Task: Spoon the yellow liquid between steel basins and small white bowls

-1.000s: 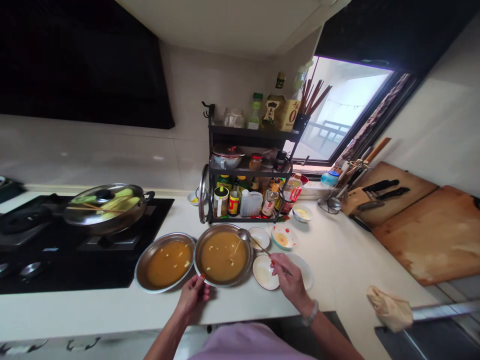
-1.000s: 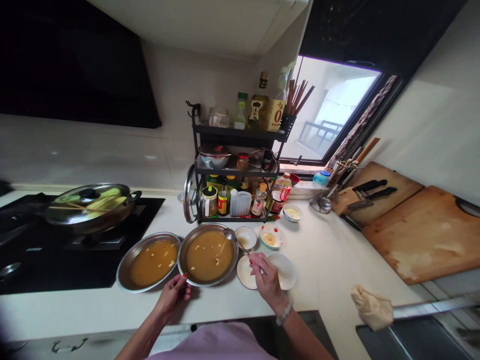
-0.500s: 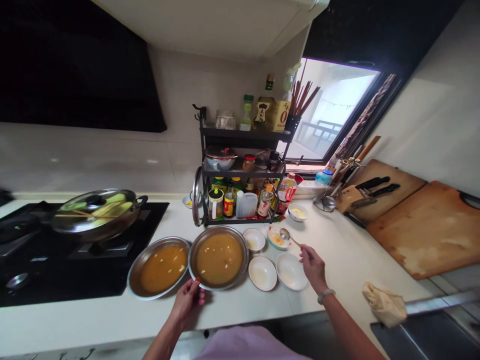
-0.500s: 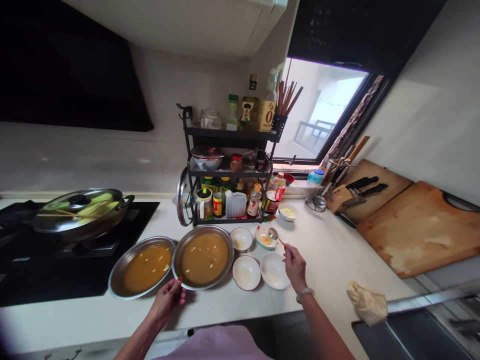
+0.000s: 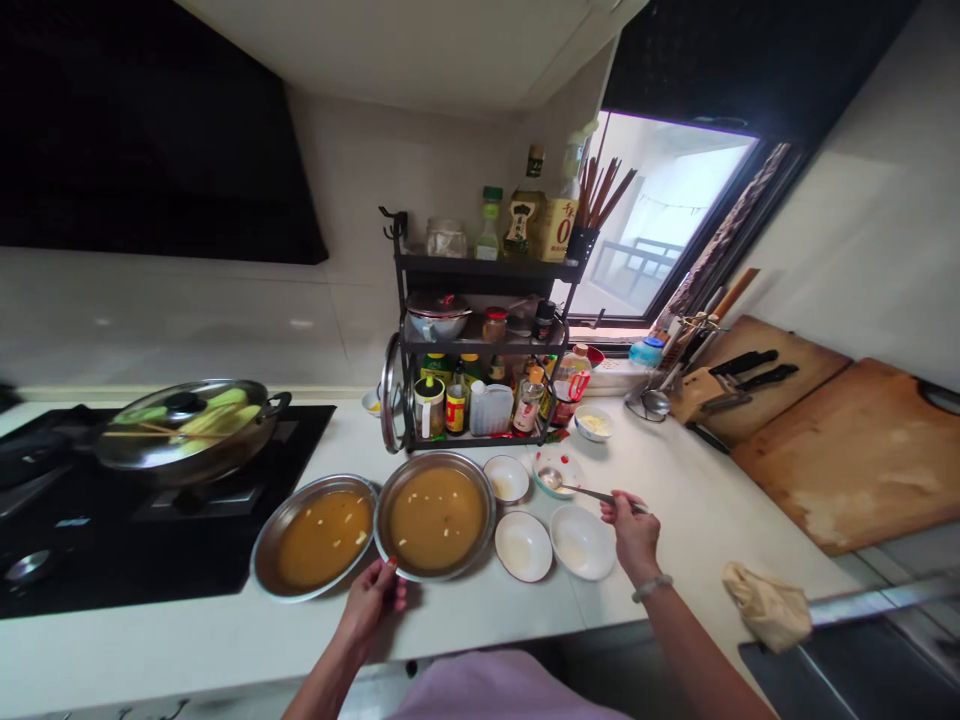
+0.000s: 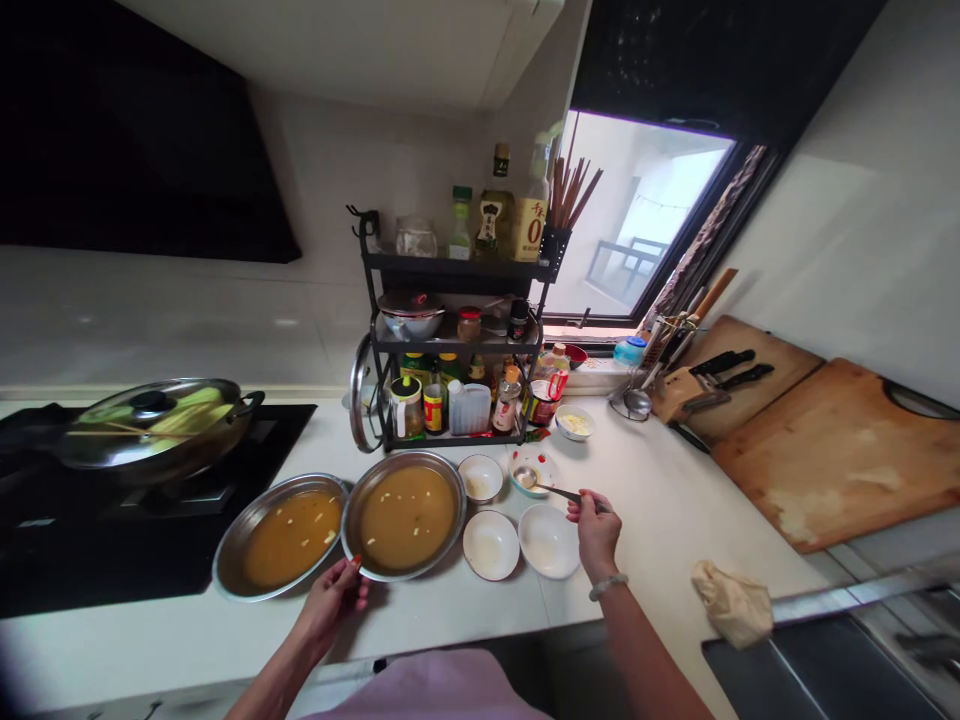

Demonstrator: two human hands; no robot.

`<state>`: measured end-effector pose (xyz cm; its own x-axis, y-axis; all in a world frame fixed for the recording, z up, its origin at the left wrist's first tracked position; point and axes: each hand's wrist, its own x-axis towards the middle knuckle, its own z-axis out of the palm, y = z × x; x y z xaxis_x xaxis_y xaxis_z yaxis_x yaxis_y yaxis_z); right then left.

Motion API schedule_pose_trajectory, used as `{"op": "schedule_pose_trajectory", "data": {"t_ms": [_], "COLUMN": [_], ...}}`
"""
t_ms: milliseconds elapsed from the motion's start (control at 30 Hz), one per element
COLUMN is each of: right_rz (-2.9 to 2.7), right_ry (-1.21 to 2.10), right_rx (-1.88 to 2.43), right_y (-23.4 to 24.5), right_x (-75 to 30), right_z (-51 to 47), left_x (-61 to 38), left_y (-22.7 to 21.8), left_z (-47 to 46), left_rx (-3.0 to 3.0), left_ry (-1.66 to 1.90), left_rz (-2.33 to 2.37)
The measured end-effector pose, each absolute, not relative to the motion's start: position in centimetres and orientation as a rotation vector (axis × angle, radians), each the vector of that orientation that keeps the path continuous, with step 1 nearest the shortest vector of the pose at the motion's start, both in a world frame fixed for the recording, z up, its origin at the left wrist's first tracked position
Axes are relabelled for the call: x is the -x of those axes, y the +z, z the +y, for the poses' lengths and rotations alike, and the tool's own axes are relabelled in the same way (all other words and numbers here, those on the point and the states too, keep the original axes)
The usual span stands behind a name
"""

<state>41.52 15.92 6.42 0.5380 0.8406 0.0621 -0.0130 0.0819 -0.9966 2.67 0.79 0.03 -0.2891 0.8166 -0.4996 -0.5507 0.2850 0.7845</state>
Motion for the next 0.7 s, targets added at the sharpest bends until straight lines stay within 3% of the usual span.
{"op": "schedule_pose_trajectory", "data": {"t_ms": [400,700], "right_rz": [-0.744,-0.868], "right_ry": [0.759,0.959], "right_rx": [1.259,1.149], "right_y": [9.4,11.6], "right_x": [-41.7,-36.2], "right_z": [15.1,13.1], "left_x": [-2.5,-3.1], "left_y": [-0.1,0.4], "left_z": [0.9,0.7], "left_rx": [-0.320,-0.275], "left_ry": [1.338,1.354], "left_rz": [1.309,1.296]}}
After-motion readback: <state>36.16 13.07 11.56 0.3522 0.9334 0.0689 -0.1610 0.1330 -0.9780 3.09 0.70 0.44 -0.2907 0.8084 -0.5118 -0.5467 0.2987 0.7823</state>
